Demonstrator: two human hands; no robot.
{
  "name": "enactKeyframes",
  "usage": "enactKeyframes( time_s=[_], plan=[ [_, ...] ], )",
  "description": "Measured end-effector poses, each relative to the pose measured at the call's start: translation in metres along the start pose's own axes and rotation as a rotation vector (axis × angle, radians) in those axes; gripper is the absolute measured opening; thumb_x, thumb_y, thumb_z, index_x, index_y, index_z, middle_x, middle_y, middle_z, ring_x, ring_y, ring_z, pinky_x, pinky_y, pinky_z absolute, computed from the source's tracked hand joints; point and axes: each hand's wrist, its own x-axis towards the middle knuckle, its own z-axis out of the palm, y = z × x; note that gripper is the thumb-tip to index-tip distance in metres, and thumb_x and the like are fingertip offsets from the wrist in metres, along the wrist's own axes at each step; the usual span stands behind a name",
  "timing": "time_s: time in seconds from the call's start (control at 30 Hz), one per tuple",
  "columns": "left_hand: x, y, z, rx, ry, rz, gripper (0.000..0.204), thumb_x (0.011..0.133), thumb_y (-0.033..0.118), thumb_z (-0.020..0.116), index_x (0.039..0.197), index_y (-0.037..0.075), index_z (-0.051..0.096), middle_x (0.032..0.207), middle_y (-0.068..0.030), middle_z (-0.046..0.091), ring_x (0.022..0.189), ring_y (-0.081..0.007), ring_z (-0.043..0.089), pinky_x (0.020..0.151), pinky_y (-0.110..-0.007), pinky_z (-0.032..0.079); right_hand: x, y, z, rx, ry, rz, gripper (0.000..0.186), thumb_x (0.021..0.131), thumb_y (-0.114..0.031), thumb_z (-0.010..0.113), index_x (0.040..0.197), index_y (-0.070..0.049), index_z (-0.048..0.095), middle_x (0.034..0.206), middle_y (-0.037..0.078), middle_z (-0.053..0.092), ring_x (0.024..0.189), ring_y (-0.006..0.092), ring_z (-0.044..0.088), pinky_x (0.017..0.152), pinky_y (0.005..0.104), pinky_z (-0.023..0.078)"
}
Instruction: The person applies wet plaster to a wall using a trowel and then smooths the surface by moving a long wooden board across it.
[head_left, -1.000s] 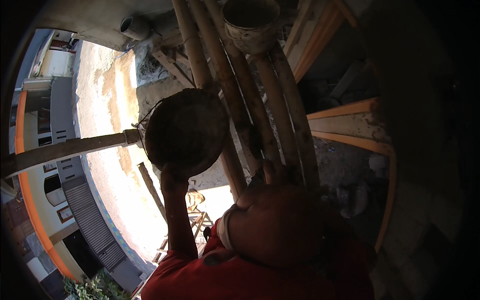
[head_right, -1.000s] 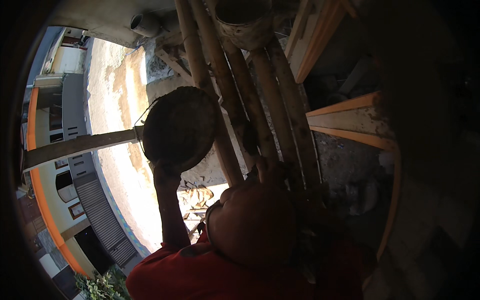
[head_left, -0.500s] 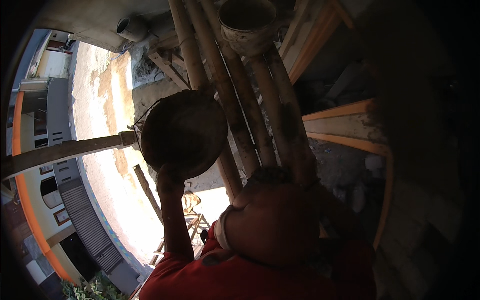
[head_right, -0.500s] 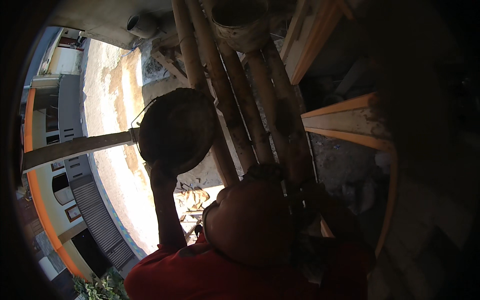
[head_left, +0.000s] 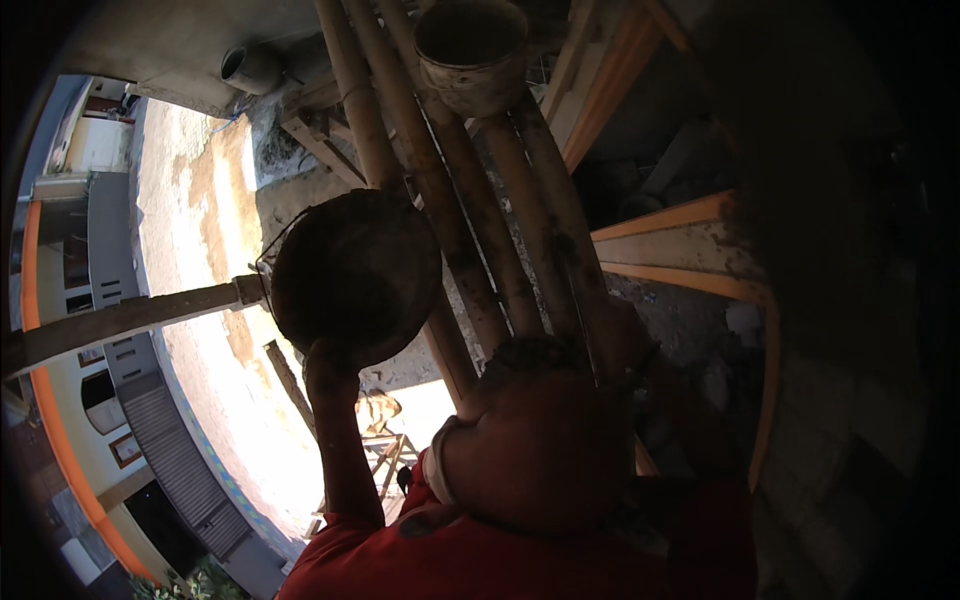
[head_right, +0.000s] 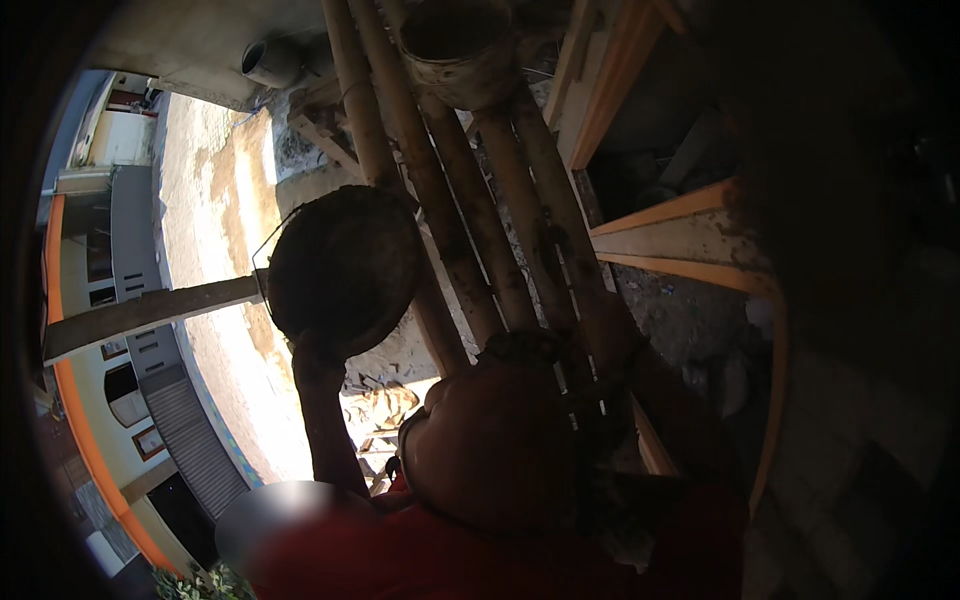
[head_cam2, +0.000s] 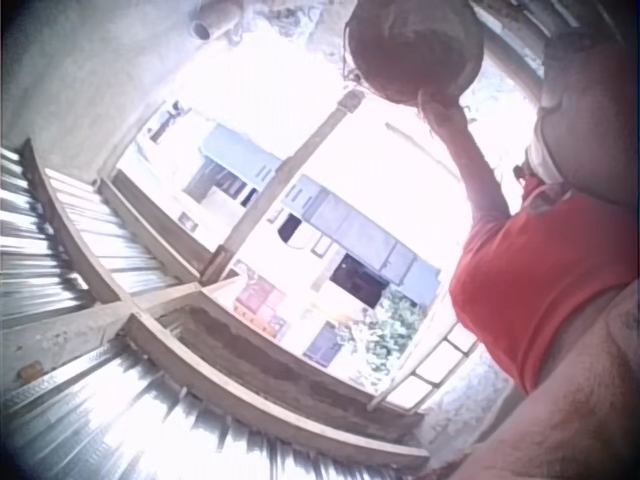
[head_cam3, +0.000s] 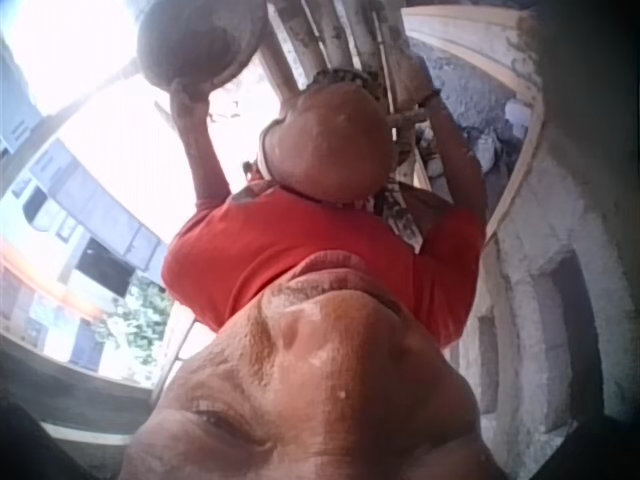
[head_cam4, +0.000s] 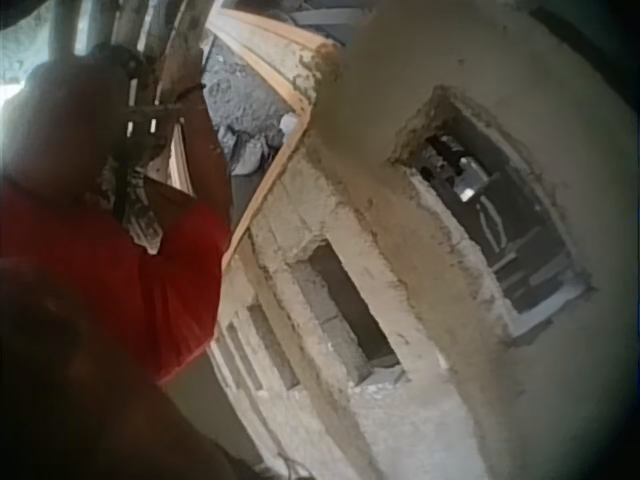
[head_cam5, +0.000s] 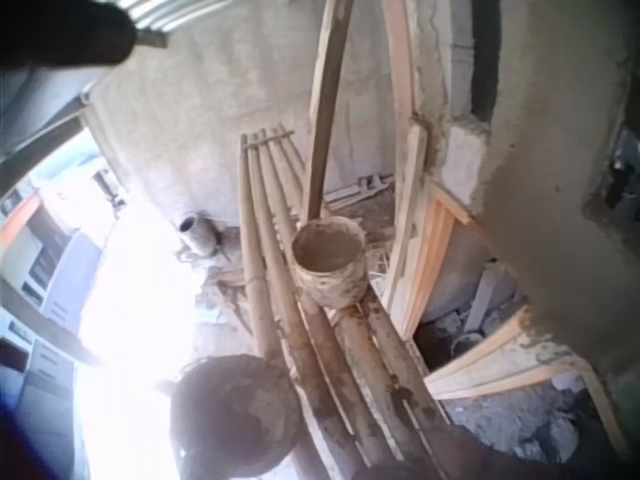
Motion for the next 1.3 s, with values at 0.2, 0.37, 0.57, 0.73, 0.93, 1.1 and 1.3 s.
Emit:
enactKeyframes(
  time_s=[0.2, 0.37, 0.57, 0.73, 0.93, 1.1, 1.3],
  plan=[
    [-0.002, -0.025, 0.005, 0.06, -0.032, 0.071, 0.021, 0.08, 0.005, 0.068, 0.098, 0.004, 0.057, 0.085, -0.0074, 0.063, 0.077, -0.0181, 0.061, 0.07, -0.03, 0.051, -0.002, 0.017, -0.007, -0.056, -0.091, -0.04, 0.037, 0.085, -0.019, 0.054, 0.118, -0.002, 0.052, 0.098, 0.028, 0.06, 0.091, 0.047, 0.058, 0.078, 0.0485, 0.049],
    [0.0, -0.035, 0.01, -0.044, -0.039, 0.023, 0.023, 0.08, 0.0, 0.067, 0.101, 0.004, 0.058, 0.089, -0.0045, 0.064, 0.079, -0.0168, 0.061, 0.071, -0.03, 0.052, -0.001, 0.045, 0.045, -0.113, 0.043, 0.2, 0.052, 0.088, -0.013, 0.051, 0.138, -0.007, 0.037, 0.105, 0.031, 0.059, 0.098, 0.0473, 0.058, 0.084, 0.0487, 0.048],
    [0.001, -0.001, 0.001, 0.131, -0.05, 0.183, 0.02, 0.082, 0.005, 0.067, 0.1, 0.005, 0.059, 0.09, -0.0057, 0.065, 0.08, -0.0214, 0.063, 0.073, -0.033, 0.052, -0.004, 0.055, 0.07, 0.086, 0.27, 0.24, 0.047, 0.086, -0.013, 0.05, 0.132, -0.002, 0.045, 0.101, 0.03, 0.056, 0.091, 0.0445, 0.058, 0.076, 0.0504, 0.046],
    [0.002, -0.045, 0.006, -0.776, -0.068, -0.218, 0.022, 0.078, 0.009, 0.069, 0.098, 0.005, 0.059, 0.088, -0.0072, 0.065, 0.082, -0.0243, 0.064, 0.074, -0.034, 0.052, -0.009, 0.037, 0.019, 0.086, 0.086, 0.256, 0.059, 0.084, -0.012, 0.058, 0.138, 0.0, 0.035, 0.108, 0.025, 0.058, 0.098, 0.0391, 0.059, 0.082, 0.0439, 0.048],
    [-0.003, -0.013, 0.005, 0.084, -0.023, 0.048, 0.023, 0.077, 0.004, 0.068, 0.098, 0.003, 0.059, 0.09, -0.0087, 0.066, 0.084, -0.0259, 0.064, 0.076, -0.034, 0.052, 0.002, 0.019, -0.006, 0.487, 0.114, 0.583, 0.035, 0.087, -0.014, 0.055, 0.116, 0.003, 0.048, 0.105, 0.019, 0.059, 0.102, 0.0333, 0.057, 0.084, 0.0413, 0.047],
    [0.008, 0.017, -0.002, 0.246, -0.037, 0.033, 0.025, 0.075, 0.003, 0.068, 0.099, 0.003, 0.06, 0.09, -0.0102, 0.066, 0.085, -0.0254, 0.064, 0.076, -0.035, 0.052, 0.017, -0.057, 0.004, 0.649, -0.113, 0.45, 0.033, 0.096, -0.033, 0.052, 0.095, 0.0, 0.059, 0.071, 0.003, 0.054, 0.062, 0.0119, 0.054, 0.055, 0.0289, 0.044],
    [-0.001, 0.007, -0.001, -0.103, -0.033, -0.154, 0.024, 0.073, 0.005, 0.069, 0.096, 0.006, 0.061, 0.087, -0.0122, 0.067, 0.083, -0.029, 0.065, 0.074, -0.037, 0.052, 0.028, -0.039, 0.094, 0.775, -0.155, 0.298, 0.034, 0.096, -0.037, 0.051, 0.097, -0.004, 0.059, 0.063, 0.003, 0.052, 0.056, 0.0104, 0.053, 0.051, 0.0276, 0.043]
  ],
)
